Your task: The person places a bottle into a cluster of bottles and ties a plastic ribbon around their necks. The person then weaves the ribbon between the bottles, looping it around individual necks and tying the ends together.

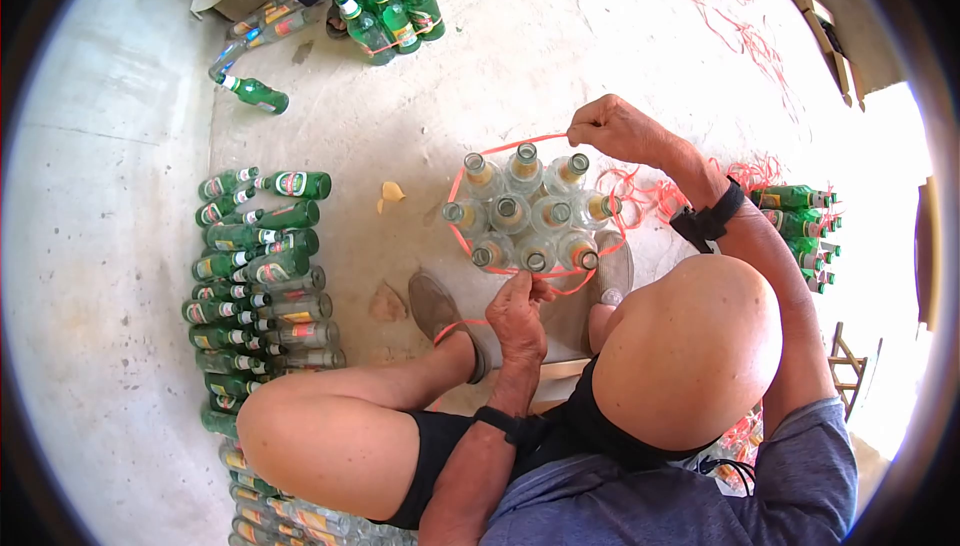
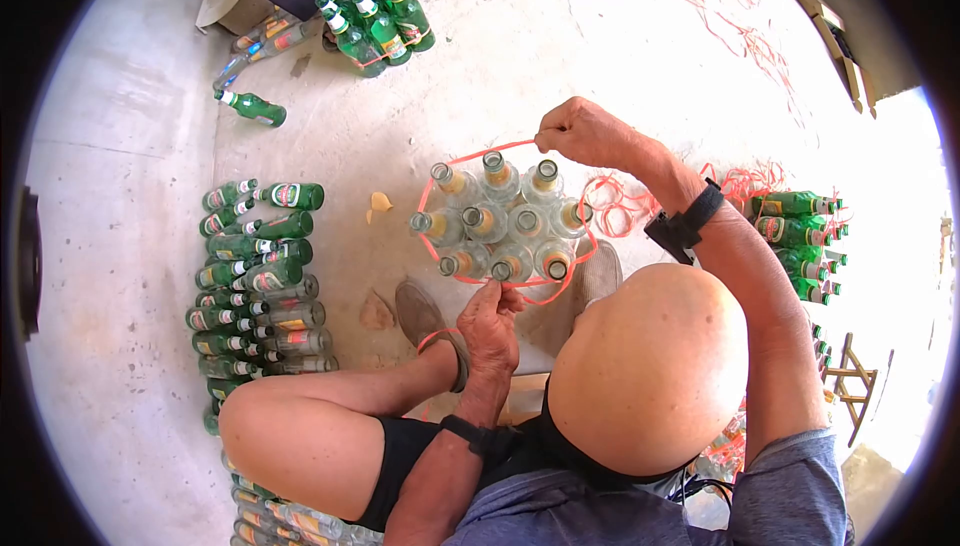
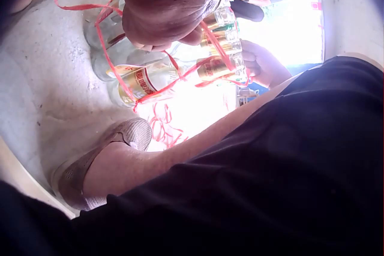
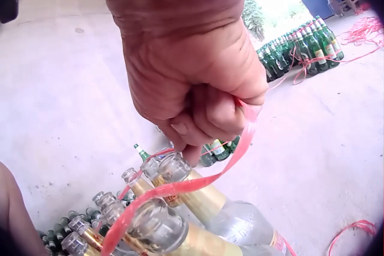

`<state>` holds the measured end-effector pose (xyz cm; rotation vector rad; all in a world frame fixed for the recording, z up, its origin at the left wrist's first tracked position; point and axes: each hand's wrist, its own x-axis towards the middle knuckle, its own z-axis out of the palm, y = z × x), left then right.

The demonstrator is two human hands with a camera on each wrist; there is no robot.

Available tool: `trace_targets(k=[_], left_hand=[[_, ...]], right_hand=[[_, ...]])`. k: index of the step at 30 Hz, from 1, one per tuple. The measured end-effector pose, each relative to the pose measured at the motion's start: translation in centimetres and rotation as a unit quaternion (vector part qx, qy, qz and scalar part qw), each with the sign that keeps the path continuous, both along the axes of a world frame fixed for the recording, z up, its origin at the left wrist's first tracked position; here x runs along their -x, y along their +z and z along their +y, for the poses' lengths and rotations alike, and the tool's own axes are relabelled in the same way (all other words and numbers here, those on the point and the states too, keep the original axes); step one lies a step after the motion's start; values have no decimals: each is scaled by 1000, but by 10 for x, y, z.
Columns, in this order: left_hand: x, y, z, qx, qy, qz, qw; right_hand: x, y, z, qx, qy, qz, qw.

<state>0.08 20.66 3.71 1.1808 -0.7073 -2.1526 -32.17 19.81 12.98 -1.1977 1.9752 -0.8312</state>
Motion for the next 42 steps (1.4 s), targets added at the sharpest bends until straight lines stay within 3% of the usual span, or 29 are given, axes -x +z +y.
trace_targets(k=[7, 18, 32, 42], left_hand=[[0, -2, -1, -4, 2, 5, 1000], [-3, -5, -1, 3, -19, -4, 1000], [-2, -9, -1, 16, -8, -2, 1000], [0, -2, -2, 30, -16, -10, 999]], right_hand=[[1, -22, 4, -31, -16, -27, 999], [-9, -42, 32, 58, -24, -71, 996], [-43, -39, 85, 102, -61, 67, 991], [-44, -51, 90, 154, -4, 188, 970]])
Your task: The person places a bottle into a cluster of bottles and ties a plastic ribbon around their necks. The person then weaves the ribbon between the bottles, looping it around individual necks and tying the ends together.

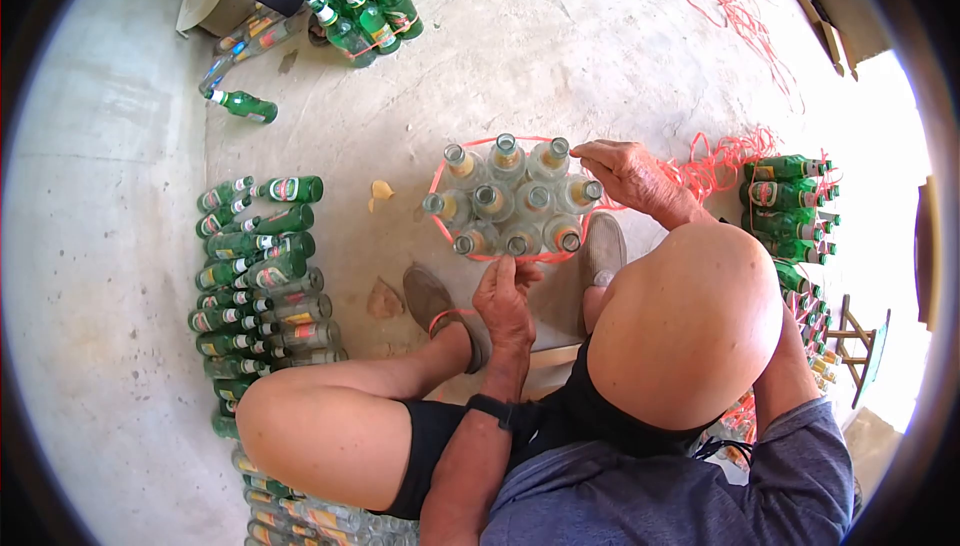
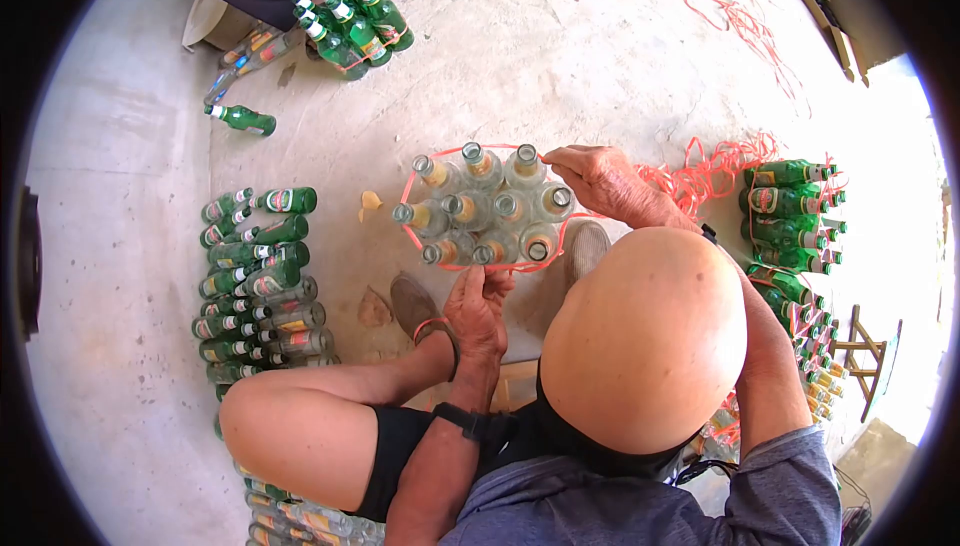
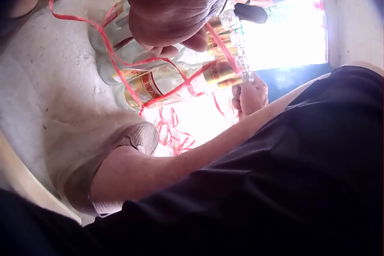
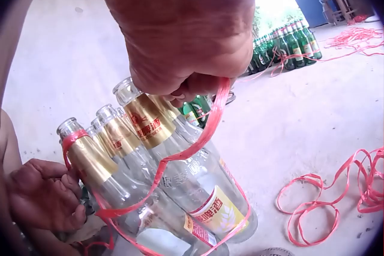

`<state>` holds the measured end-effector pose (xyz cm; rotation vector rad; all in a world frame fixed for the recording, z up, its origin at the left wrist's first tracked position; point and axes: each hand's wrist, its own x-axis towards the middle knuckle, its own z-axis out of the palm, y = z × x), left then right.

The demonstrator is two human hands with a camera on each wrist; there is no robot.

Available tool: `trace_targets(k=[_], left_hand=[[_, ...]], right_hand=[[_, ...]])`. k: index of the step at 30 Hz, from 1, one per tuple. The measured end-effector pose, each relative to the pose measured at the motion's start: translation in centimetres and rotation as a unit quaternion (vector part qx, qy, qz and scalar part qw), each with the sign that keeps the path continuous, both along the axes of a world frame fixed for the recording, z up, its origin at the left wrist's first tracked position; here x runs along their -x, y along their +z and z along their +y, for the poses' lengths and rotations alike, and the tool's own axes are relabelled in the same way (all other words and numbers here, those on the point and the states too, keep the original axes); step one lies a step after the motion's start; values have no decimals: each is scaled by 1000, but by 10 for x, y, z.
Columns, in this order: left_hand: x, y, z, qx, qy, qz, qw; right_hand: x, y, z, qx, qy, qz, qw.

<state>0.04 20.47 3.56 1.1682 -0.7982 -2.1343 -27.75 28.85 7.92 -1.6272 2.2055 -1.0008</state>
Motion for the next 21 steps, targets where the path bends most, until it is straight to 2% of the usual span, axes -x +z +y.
trace_targets(k=[11, 14, 21], left_hand=[[2, 5, 0, 15, -14, 16, 1000], [3, 8, 3, 17, -5, 23, 1000], [1, 12, 17, 127, -117, -16, 985]], right_hand=[[-17, 3, 18, -38, -19, 17, 999], [-19, -7, 24, -3, -21, 5, 1000], [-33, -1, 28, 17, -54, 23, 998]])
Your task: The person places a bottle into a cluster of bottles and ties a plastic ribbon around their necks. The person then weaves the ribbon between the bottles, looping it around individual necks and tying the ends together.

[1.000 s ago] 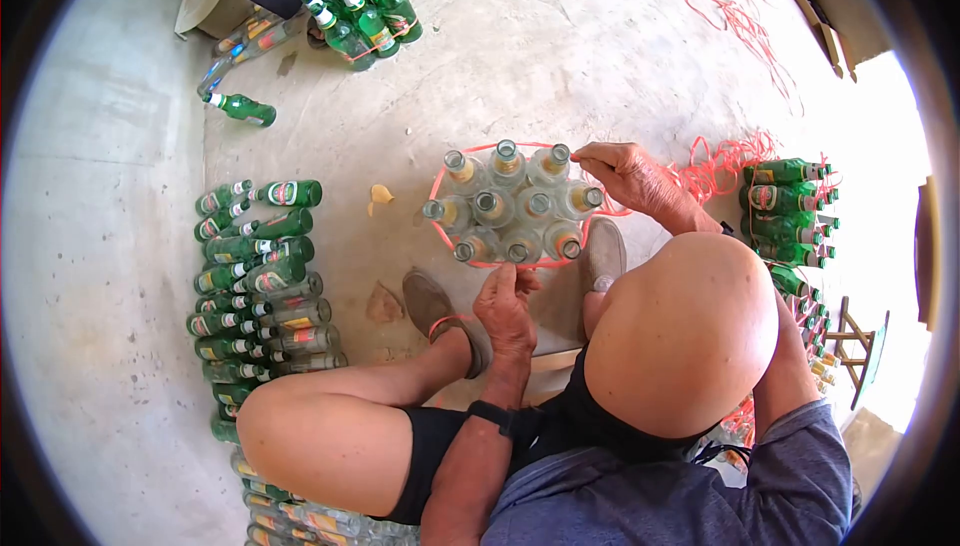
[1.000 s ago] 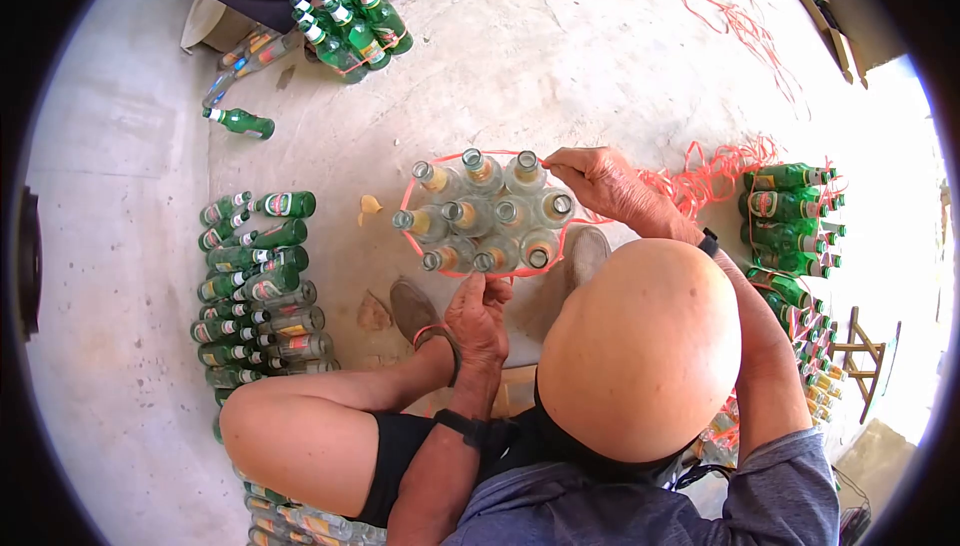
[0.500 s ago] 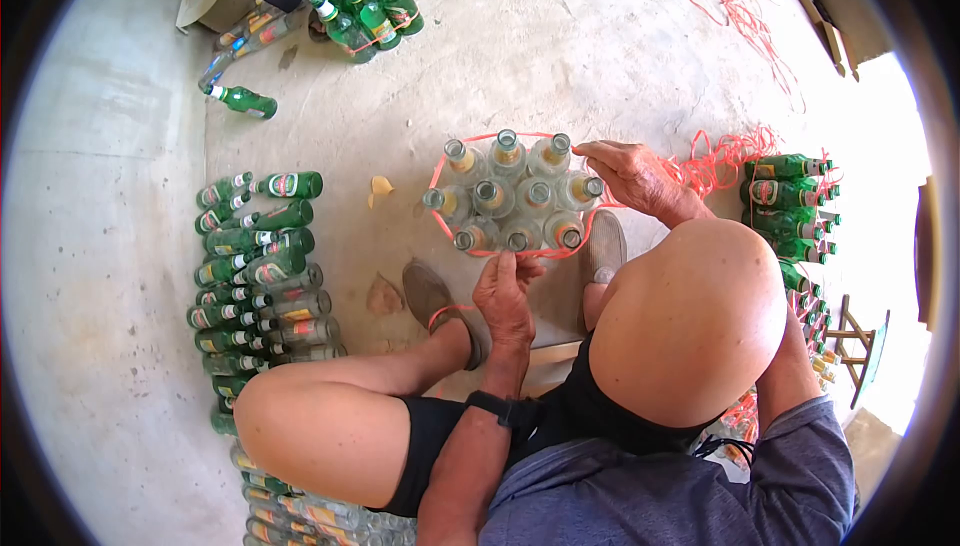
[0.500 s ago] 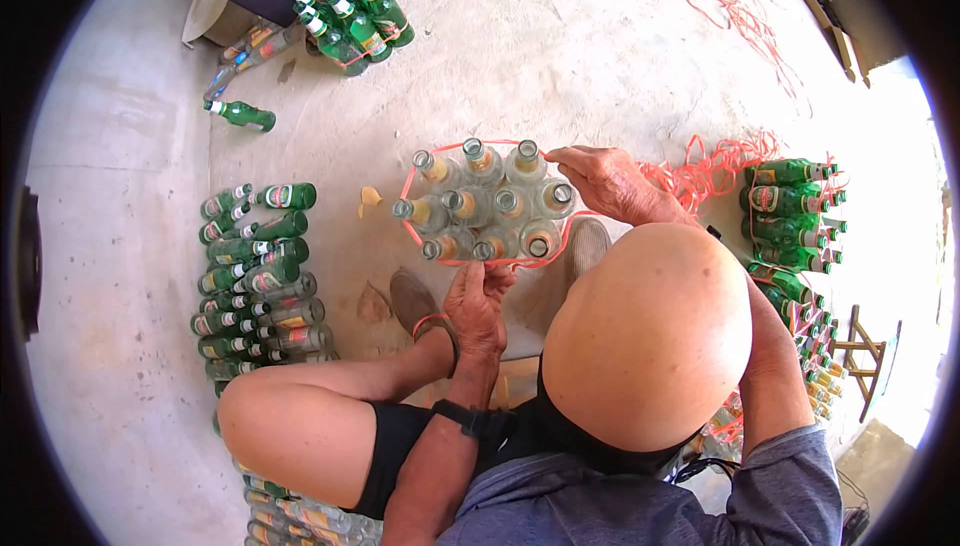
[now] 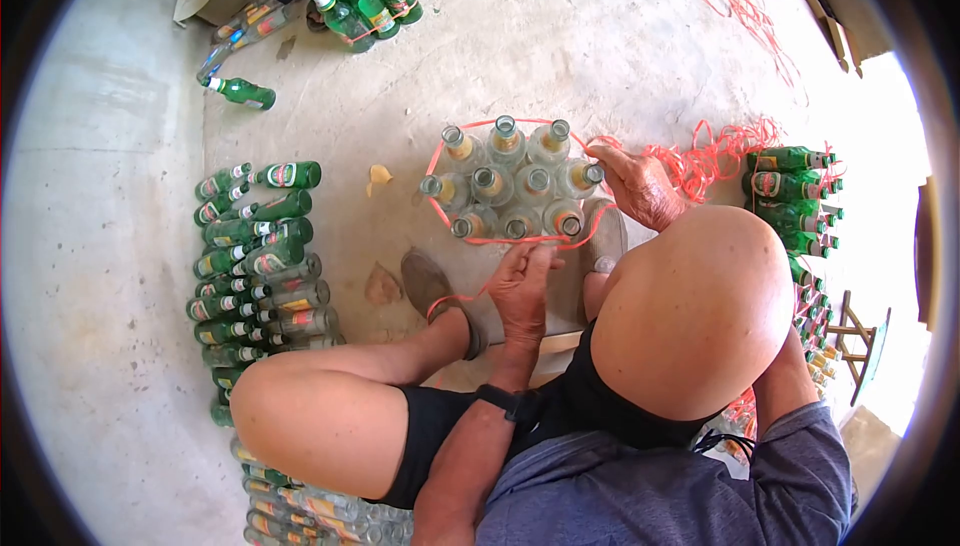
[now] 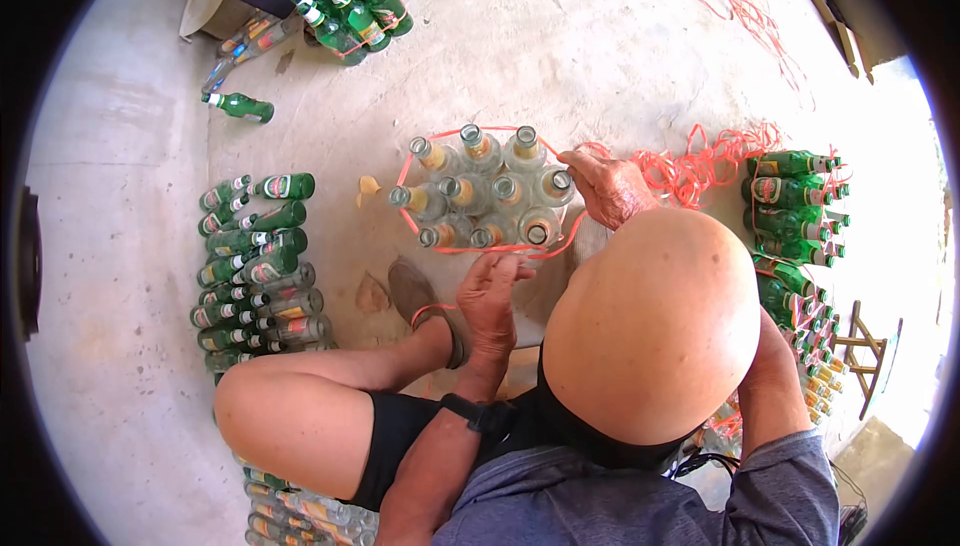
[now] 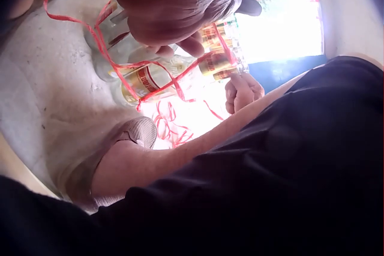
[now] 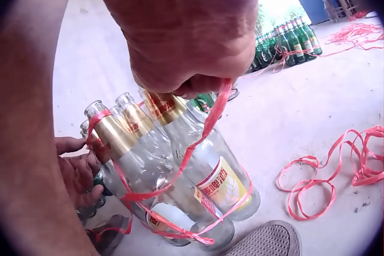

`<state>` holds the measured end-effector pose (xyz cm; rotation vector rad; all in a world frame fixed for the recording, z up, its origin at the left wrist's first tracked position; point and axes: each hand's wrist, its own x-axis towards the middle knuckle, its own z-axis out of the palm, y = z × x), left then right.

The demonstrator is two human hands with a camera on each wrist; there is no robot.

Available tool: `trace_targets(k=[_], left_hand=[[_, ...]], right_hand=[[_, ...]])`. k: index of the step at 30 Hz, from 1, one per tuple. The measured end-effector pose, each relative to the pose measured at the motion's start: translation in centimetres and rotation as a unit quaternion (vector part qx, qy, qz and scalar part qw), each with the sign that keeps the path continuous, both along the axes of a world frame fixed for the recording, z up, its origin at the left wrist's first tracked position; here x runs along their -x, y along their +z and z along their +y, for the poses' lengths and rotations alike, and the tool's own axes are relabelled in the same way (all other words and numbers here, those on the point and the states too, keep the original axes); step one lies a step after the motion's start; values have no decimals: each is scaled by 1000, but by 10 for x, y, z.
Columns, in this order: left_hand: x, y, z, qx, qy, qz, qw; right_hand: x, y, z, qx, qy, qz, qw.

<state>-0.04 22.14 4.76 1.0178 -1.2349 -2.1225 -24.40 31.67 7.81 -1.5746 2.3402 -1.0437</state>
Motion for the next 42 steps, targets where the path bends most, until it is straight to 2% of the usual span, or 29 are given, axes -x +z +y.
trace_targets(k=[2, 5, 8, 11, 14, 23, 26, 29, 35, 42], left_hand=[[11, 12, 9, 39, 0, 5, 999], [19, 17, 15, 11, -11, 27, 1000], [22, -6, 18, 91, -70, -12, 993], [29, -24, 20, 123, -65, 20, 990], [37, -18, 21, 103, -29, 5, 994], [41, -26, 22, 183, -34, -8, 983], [41, -18, 21, 161, -32, -23, 986], [43, -17, 20, 208, -25, -27, 977], [44, -20, 20, 152, -24, 2, 988], [43, -23, 16, 221, -36, -12, 975]], right_hand=[[-4, 0, 2, -10, -17, 15, 1000], [-11, -4, 6, -4, -36, 34, 999], [-15, -6, 9, -4, -51, 41, 998], [-18, -6, 12, -4, -61, 39, 997], [-21, -5, 13, -7, -67, 36, 997], [-32, -8, 15, -19, -79, 22, 996], [-34, -8, 15, -23, -82, 17, 996], [-34, -8, 14, -26, -81, 13, 996], [-35, -8, 17, -34, -84, 12, 996], [-37, -4, 18, -42, -85, 13, 995]])
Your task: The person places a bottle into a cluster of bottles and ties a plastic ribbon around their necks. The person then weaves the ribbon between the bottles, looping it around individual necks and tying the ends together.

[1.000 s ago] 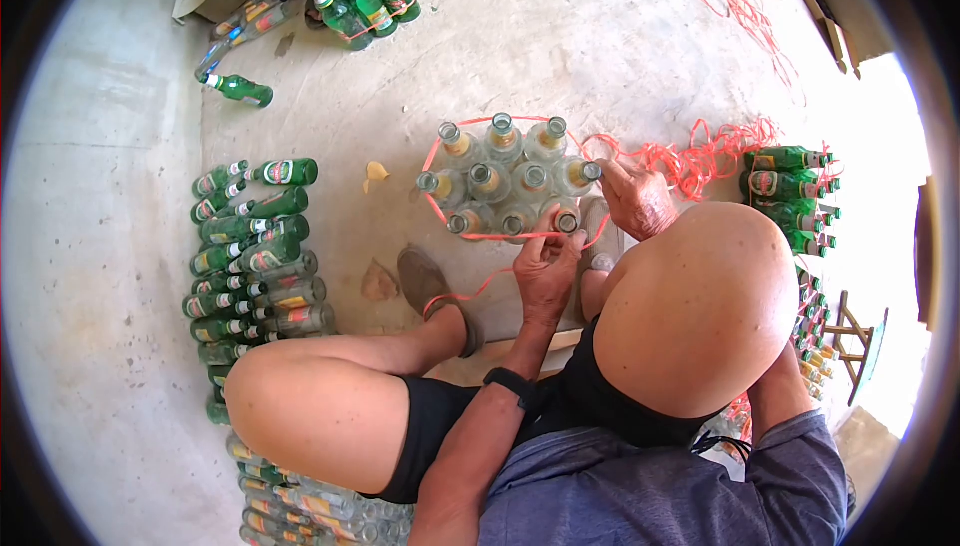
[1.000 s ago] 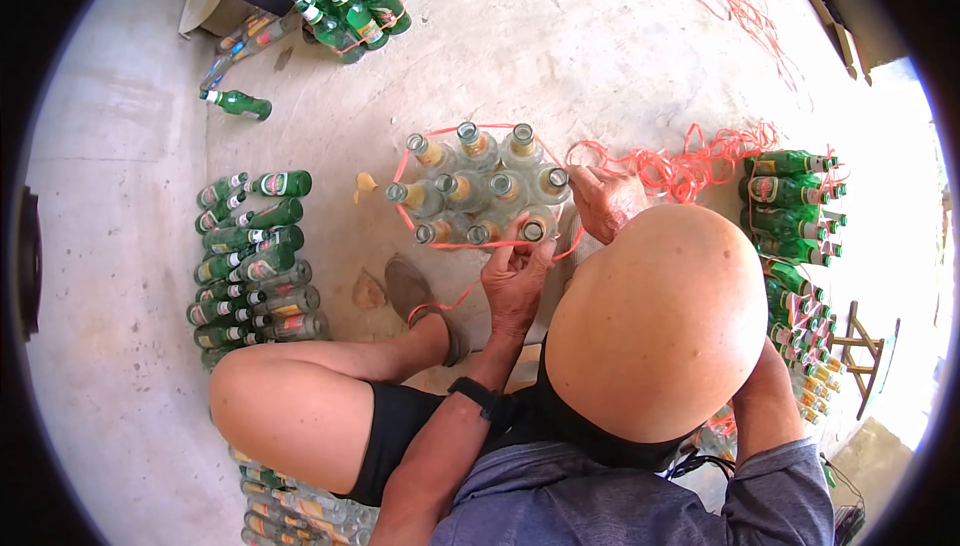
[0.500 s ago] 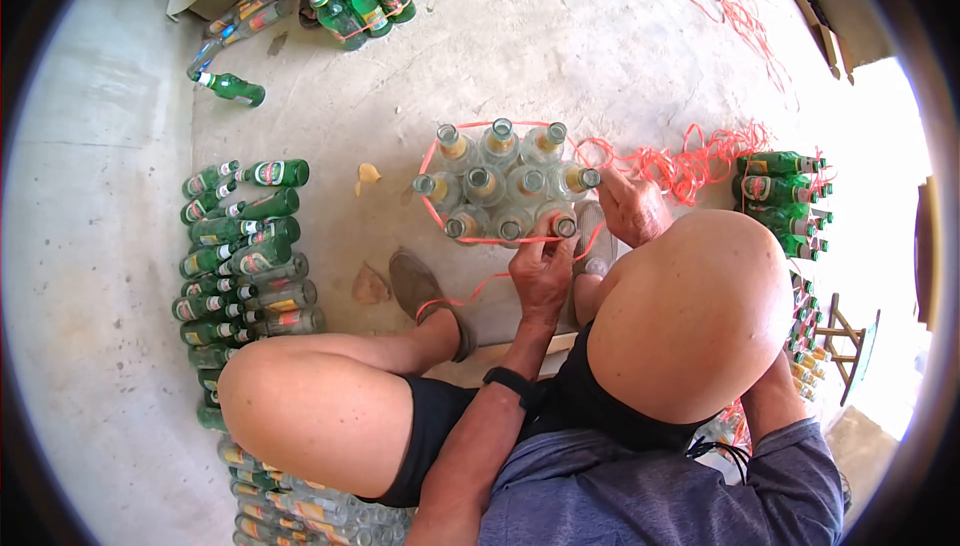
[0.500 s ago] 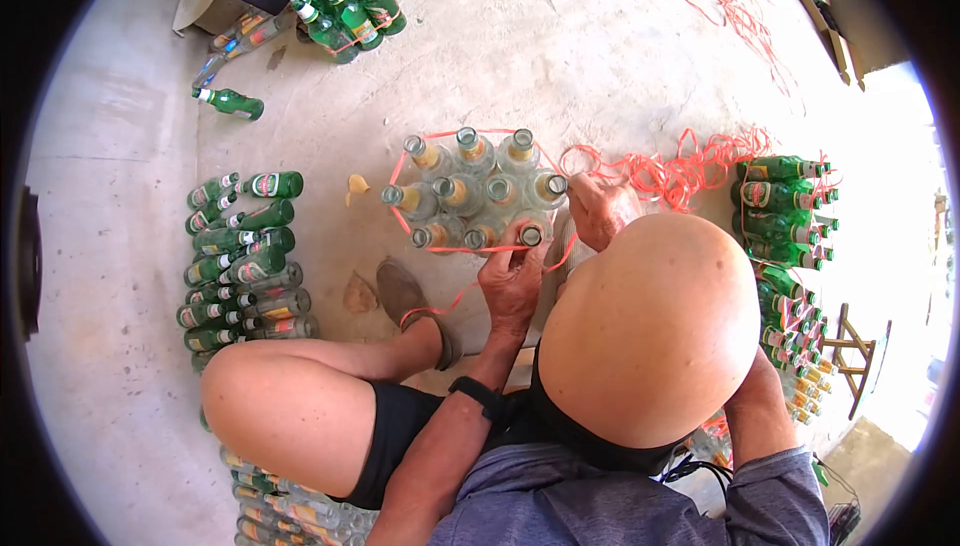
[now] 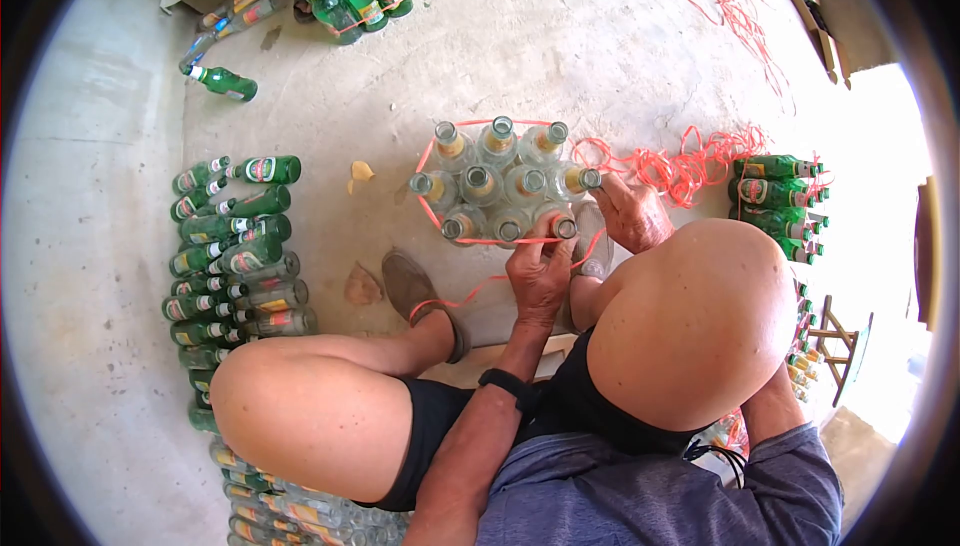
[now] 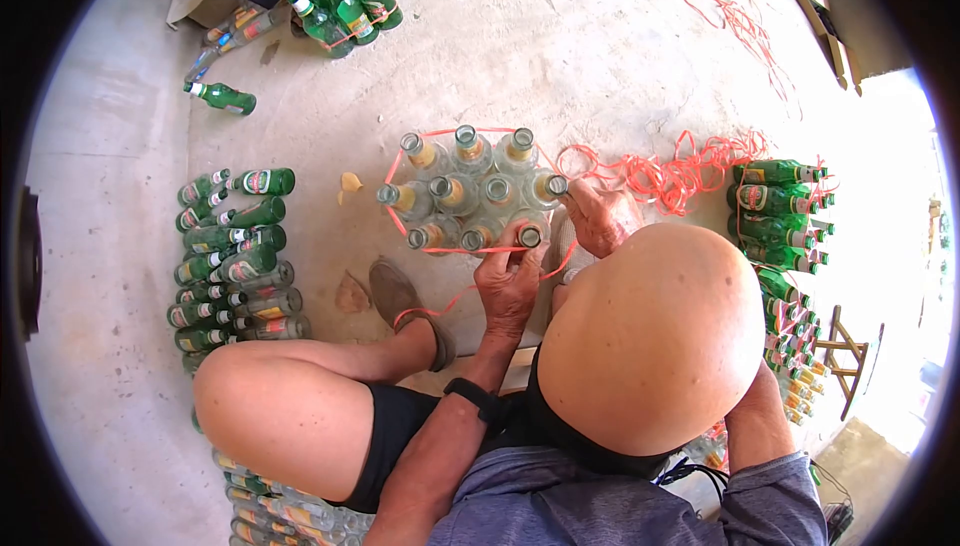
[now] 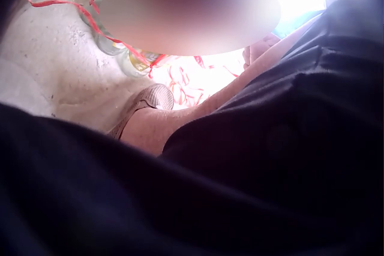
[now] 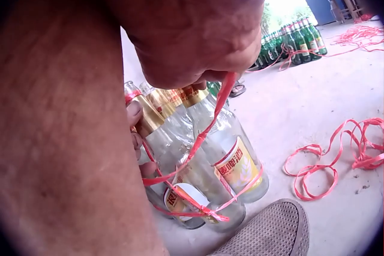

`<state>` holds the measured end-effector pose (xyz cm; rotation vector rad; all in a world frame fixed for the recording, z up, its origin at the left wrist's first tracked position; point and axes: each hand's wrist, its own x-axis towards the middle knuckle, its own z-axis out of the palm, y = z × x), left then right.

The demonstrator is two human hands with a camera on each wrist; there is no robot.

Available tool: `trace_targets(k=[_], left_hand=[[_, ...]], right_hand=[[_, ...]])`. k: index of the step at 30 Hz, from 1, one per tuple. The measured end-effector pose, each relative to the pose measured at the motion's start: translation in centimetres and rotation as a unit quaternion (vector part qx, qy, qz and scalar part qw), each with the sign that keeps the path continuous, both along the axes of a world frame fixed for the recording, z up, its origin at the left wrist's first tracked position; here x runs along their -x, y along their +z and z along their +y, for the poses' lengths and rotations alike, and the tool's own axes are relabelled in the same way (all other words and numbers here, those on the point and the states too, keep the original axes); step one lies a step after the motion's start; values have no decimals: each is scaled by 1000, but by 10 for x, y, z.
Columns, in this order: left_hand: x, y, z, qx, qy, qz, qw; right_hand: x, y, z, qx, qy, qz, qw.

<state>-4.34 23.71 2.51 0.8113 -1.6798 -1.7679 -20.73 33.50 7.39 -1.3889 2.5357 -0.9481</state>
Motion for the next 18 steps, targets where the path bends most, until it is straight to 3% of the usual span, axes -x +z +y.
trace_targets(k=[18], left_hand=[[0, 3, -5, -1, -19, -27, 999]], right_hand=[[-7, -4, 5, -25, -19, -34, 999]])
